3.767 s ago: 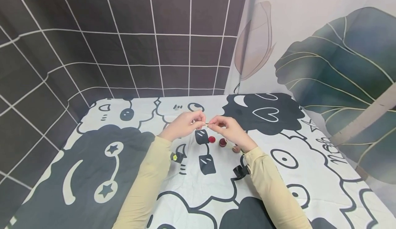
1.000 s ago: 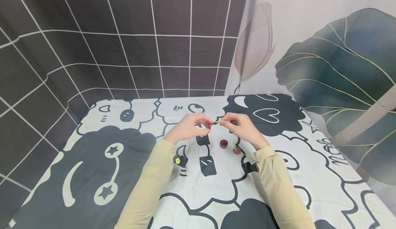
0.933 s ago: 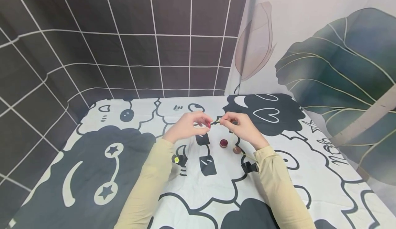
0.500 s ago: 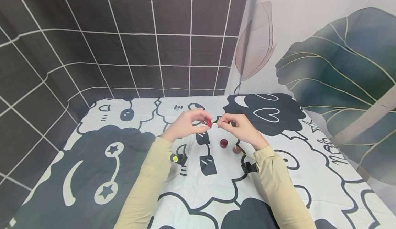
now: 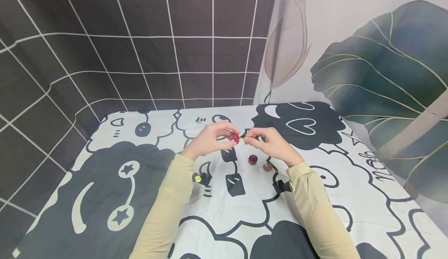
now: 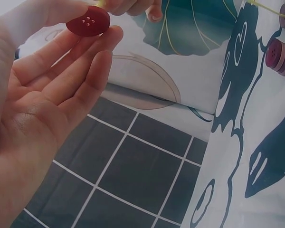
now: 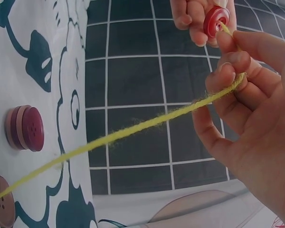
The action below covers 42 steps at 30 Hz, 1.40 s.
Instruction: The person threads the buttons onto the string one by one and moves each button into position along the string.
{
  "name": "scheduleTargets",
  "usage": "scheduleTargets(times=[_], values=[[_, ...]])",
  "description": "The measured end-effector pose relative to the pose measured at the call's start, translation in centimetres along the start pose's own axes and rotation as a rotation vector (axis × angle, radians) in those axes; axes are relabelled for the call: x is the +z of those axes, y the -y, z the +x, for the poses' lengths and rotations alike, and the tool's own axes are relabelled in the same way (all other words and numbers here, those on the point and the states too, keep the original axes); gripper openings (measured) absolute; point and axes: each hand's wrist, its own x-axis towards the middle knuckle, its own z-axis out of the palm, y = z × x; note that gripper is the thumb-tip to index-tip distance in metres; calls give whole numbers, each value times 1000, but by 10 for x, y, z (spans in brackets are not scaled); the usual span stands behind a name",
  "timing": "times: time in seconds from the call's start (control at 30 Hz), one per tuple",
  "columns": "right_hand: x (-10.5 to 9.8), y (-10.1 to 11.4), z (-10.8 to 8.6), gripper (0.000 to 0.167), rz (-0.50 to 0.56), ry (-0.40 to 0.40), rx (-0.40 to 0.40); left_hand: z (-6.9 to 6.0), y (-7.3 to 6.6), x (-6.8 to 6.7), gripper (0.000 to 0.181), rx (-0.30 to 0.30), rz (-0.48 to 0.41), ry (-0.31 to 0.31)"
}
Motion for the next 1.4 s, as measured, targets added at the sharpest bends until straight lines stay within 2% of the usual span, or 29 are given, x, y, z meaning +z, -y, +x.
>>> scheduleTargets(times=[0.37,0.5,0.77,0.9,1.03,1.1,1.27,1.4], values=[[1,0,1,7,13,20,-8,0,-2,1,37,4,-35,39],[1,2,1,7,11,23,-6,1,-3,3,40,19,-58,31],[3,3,2,7,-6,49,-20,2,-5,4,39,12,-110,25],[3,2,1,7,0,65,-36,2,-3,6,27,59,-62,24],[2,2,-1,10,21,89,-43,3,-1,7,16,131,39,25],[2,1,-1,16,37,104,-35,3,0,7,13,148,82,13],[3,0,0,29,51,109,1,4,2,7,12,152,112,-37],[3,0,2,26,21,99,3,5,3,8,9,153,132,-54]])
